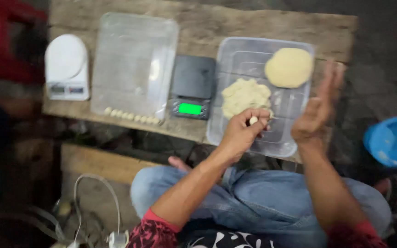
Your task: The person sits cross-legged and repeatedly tears small pieces of dough from a larger mass. They weigh each piece on a digital scale, roll it into a ball between their palms, and place it into a clear plastic tray. The process is repeated multiple times to create uniform dough balls.
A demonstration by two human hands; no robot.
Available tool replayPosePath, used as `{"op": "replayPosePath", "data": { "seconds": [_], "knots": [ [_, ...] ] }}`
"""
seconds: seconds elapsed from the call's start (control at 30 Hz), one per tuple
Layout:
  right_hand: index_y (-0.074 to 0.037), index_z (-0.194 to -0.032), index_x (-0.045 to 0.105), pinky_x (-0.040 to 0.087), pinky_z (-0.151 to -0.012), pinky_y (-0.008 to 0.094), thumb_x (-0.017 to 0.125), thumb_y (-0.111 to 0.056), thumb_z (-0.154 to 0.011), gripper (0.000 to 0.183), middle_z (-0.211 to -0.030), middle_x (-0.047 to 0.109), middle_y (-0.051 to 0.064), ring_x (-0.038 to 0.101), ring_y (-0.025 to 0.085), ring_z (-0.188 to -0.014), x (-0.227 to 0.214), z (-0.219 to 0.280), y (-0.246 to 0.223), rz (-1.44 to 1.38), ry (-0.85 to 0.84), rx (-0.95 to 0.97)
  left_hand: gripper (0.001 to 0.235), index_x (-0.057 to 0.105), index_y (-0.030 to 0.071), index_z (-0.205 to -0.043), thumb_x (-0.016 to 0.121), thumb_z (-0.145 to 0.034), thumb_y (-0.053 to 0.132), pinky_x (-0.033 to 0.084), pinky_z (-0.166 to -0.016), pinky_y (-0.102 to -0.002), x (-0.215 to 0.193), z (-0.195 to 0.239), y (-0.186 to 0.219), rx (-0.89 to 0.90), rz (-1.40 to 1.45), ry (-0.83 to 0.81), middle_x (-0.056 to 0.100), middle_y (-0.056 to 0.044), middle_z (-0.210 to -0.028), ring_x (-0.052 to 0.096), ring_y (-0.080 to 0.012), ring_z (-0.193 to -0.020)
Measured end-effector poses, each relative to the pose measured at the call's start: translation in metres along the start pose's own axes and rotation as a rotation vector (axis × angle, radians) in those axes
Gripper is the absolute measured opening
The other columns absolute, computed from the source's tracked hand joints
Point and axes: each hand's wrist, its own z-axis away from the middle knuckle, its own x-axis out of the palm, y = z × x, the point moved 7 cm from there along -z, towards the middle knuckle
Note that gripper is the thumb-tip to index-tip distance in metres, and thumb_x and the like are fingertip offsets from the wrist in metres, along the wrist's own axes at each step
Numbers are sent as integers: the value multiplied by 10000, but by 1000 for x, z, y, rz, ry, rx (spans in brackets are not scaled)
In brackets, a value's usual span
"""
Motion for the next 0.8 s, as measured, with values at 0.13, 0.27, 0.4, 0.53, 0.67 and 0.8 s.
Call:
{"op": "replayPosePath", "data": {
  "seconds": [0.13, 0.27, 0.4, 0.53, 0.67, 0.8],
  "knots": [
    [72, -1598, 349, 226, -1314, 485, 246, -384, -1181, 626, -1649, 365, 253, 296, 353, -1567, 5, -4, -10, -115, -48, 3, 164, 734, 230, -1058, 708, -911, 163, 494, -712, -217, -91, 20, 99, 391, -432, 107, 752, 63, -1101, 678, -45, -871],
    [84, -1600, 250, 274, -1356, 538, 319, -216, -1225, 485, -1657, 315, 291, 317, 404, -1579, 14, 5, -3, -450, -52, -65, 201, 721, 169, -1065, 586, -931, 103, 491, -748, -266, -239, 40, 144, 413, -797, 349, 768, 3, -964, 671, -102, -843],
    [125, -1583, 284, 318, -1330, 596, 373, -92, -1222, 430, -1627, 333, 339, 337, 484, -1551, 14, -1, -20, -498, -49, -127, 300, 775, 77, -1061, 576, -842, 29, 563, -898, -382, -377, 46, 155, 235, -1092, 658, 779, -131, -1081, 735, -265, -1019],
    [147, -1561, 310, 306, -1314, 561, 411, -91, -1220, 428, -1605, 352, 341, 357, 469, -1529, 18, 4, -11, -505, -50, -127, 317, 740, 32, -1091, 510, -879, -21, 584, -783, -455, -439, 48, 143, 66, -1096, 697, 684, -247, -1190, 695, -366, -1017],
    [176, -1542, 353, 351, -1278, 577, 420, -37, -1214, 396, -1569, 398, 350, 392, 486, -1496, 18, 2, -22, -416, -62, -142, 367, 771, 50, -999, 507, -806, -116, 512, -907, -509, -498, 24, 107, 294, -1381, 586, 624, -205, -1098, 613, -415, -1035],
    [183, -1529, 377, 327, -1292, 564, 444, 5, -1197, 383, -1552, 425, 349, 393, 480, -1490, 17, 2, -24, -397, -64, -130, 568, 644, -24, -1339, 415, -834, -144, 528, -943, -511, -477, 34, 112, 224, -1234, 537, 690, -246, -1190, 646, -388, -1101]
  ]
}}
